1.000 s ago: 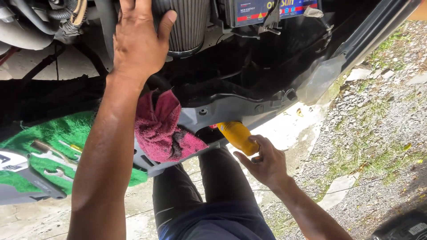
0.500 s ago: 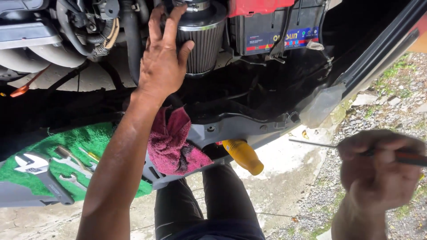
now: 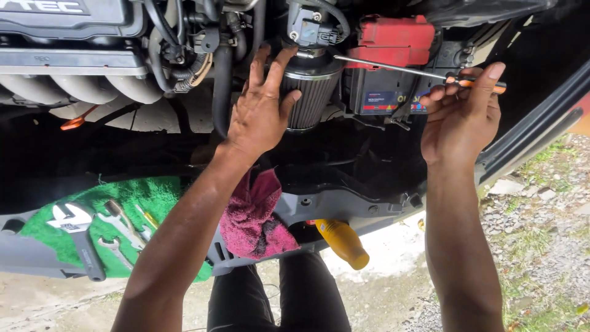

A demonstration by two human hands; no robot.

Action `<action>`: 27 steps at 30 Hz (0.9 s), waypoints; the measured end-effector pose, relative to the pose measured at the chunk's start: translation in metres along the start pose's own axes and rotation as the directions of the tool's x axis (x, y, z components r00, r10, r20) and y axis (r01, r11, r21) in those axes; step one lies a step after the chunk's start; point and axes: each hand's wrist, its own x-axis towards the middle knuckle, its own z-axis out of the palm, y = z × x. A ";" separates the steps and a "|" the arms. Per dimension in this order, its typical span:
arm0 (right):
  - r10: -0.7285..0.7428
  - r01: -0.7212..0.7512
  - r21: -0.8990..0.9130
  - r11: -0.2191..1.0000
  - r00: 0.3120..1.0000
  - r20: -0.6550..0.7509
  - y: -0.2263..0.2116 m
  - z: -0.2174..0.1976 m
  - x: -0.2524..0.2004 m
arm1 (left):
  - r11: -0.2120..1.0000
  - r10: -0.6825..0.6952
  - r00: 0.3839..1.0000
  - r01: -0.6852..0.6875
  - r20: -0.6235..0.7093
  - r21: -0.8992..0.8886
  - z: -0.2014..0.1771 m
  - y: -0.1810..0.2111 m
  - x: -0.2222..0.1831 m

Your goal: Installing a conical air filter onto a car engine intake and securing it by tightening a hose clamp with a screwdriver.

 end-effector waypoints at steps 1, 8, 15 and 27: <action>0.006 -0.006 0.017 1.000 0.999 -0.043 0.006 0.003 0.004 | 1.000 0.014 1.000 -0.015 -0.015 -0.023 0.000 -0.001 0.000; 0.049 -0.050 -0.015 0.999 0.997 -0.063 0.030 0.002 0.011 | 1.000 -0.002 1.000 0.002 0.013 -0.006 0.004 -0.004 0.001; 0.063 -0.062 0.019 0.998 0.997 -0.047 0.036 0.006 0.011 | 1.000 0.006 1.000 -0.006 -0.010 0.005 0.007 -0.006 0.000; 0.022 -0.018 -0.059 0.998 0.997 0.068 0.049 -0.015 0.029 | 0.998 -0.039 0.999 0.038 0.024 0.045 0.003 0.000 0.001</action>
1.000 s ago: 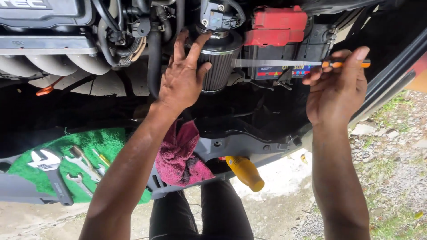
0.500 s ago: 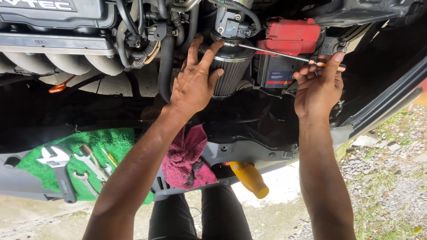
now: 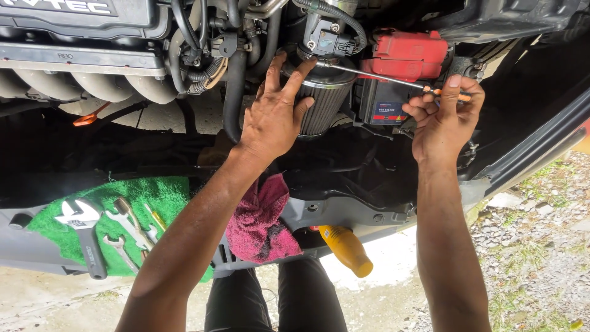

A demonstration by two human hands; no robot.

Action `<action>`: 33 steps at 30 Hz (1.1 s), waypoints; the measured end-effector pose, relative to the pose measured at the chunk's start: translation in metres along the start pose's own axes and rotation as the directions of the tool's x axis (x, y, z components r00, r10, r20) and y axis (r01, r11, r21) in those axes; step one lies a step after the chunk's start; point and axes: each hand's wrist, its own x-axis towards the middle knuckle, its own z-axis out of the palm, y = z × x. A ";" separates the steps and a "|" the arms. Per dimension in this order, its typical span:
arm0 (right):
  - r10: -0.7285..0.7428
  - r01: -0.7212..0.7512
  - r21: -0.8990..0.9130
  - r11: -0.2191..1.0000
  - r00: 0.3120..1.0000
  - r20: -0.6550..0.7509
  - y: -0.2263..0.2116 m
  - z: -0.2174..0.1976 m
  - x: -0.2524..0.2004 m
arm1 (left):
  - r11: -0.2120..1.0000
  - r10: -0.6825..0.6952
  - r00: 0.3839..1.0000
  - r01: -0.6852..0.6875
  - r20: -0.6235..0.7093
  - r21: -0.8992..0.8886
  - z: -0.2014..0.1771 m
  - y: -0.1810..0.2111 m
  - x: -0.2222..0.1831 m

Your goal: Installing a conical air filter onto a car engine intake and securing it by tightening a hose clamp with a screwdriver.

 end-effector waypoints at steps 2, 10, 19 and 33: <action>-0.023 0.025 -0.029 0.999 0.997 0.071 0.001 -0.009 0.003 | 1.000 0.001 1.000 -0.001 -0.002 0.015 0.000 0.002 -0.001; 0.024 -0.010 -0.037 0.999 0.922 0.386 -0.004 -0.037 0.022 | 0.996 -0.055 0.998 0.053 0.023 0.068 -0.001 0.010 -0.003; -0.052 0.112 -0.105 0.988 0.888 0.457 -0.009 -0.037 0.019 | 0.993 -0.020 0.994 0.032 -0.107 0.116 0.009 0.009 -0.005; -0.042 0.079 -0.075 0.994 0.915 0.402 0.006 -0.042 0.030 | 0.983 0.042 0.977 -0.002 -0.210 0.186 0.019 0.009 -0.008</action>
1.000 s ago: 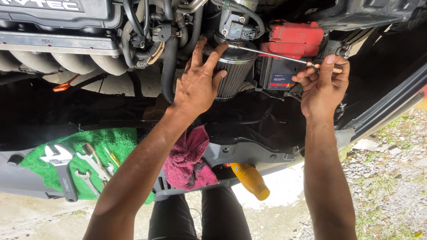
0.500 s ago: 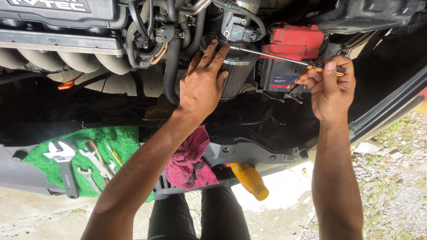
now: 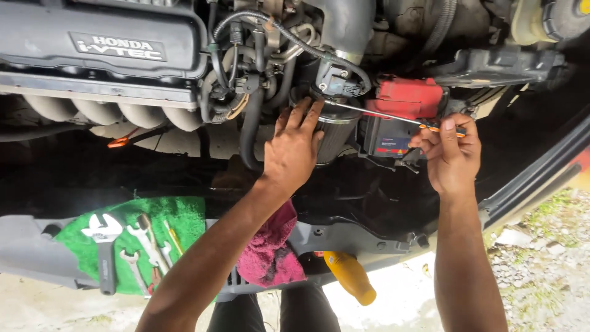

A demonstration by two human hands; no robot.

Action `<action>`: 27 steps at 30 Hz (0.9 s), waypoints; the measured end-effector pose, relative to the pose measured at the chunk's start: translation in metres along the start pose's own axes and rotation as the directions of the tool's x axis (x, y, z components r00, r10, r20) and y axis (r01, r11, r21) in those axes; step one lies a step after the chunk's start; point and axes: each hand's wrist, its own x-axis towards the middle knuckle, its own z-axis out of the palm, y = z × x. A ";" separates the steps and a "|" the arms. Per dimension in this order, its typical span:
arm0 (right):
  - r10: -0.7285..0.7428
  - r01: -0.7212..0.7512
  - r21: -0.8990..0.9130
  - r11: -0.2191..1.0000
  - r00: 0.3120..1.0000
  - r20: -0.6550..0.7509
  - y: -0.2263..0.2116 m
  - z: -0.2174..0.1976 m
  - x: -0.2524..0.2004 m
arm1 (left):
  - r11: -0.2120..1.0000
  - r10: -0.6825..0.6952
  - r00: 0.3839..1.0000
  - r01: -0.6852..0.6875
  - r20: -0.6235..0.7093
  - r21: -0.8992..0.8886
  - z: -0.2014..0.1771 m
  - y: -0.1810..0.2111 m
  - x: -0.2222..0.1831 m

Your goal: Installing a conical air filter onto a car engine intake and securing it by tightening a hose clamp with a screwdriver.

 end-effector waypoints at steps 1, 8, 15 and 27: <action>-0.022 0.022 0.012 1.000 1.000 -0.004 0.004 -0.003 0.003 | 0.999 -0.008 1.000 0.009 -0.007 0.047 0.003 -0.001 0.000; 0.007 -0.007 0.031 0.999 1.000 -0.019 0.001 -0.001 0.002 | 1.000 0.013 1.000 -0.012 0.018 -0.021 -0.008 -0.004 0.001; 0.039 -0.037 0.039 0.999 0.998 -0.041 0.003 0.000 0.001 | 1.000 0.019 0.998 -0.018 0.057 -0.015 -0.009 -0.002 0.001; 0.035 -0.035 -0.191 0.981 0.999 -0.001 -0.023 0.000 0.002 | 0.998 0.025 0.987 -0.034 0.162 0.057 -0.008 -0.005 0.007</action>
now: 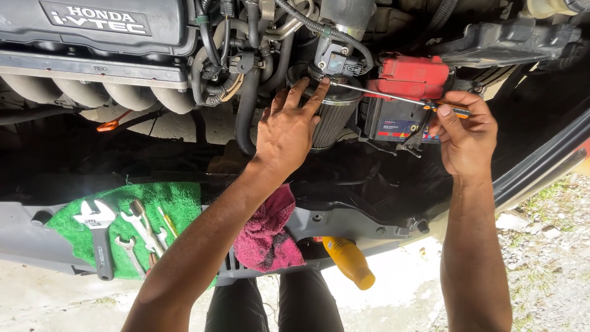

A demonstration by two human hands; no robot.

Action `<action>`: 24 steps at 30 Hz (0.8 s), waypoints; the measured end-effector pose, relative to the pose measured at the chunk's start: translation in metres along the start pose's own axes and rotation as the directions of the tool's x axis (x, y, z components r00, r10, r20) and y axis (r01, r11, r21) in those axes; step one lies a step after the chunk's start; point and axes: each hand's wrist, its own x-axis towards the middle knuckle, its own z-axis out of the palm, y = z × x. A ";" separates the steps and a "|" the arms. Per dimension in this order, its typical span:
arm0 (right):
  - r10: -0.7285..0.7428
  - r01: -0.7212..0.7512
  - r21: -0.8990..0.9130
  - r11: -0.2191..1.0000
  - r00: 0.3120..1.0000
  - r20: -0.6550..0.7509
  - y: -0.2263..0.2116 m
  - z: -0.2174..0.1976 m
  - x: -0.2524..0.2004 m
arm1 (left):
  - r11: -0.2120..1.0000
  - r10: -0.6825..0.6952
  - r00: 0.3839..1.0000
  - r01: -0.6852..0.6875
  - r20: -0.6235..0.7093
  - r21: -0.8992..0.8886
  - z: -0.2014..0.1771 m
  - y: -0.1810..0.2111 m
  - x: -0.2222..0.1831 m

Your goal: Installing a conical air filter onto a car engine intake and securing it by tightening a hose clamp with a screwdriver.

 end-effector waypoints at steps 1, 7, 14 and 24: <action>-0.037 0.035 -0.126 0.991 0.999 -0.019 -0.001 -0.001 0.001 | 1.000 -0.018 1.000 0.019 0.026 -0.010 -0.001 0.001 0.000; -0.075 0.075 -0.367 0.927 0.997 0.012 -0.016 0.008 0.002 | 1.000 -0.008 1.000 0.008 -0.006 -0.001 -0.001 0.001 0.000; 0.026 0.031 -0.368 0.929 0.988 0.150 -0.017 -0.009 0.004 | 1.000 -0.011 1.000 0.011 -0.008 -0.010 -0.003 0.003 0.000; 0.133 -0.078 -0.431 0.899 0.986 0.099 -0.018 -0.002 -0.001 | 0.997 -0.040 0.999 0.041 0.029 -0.069 -0.005 0.004 0.000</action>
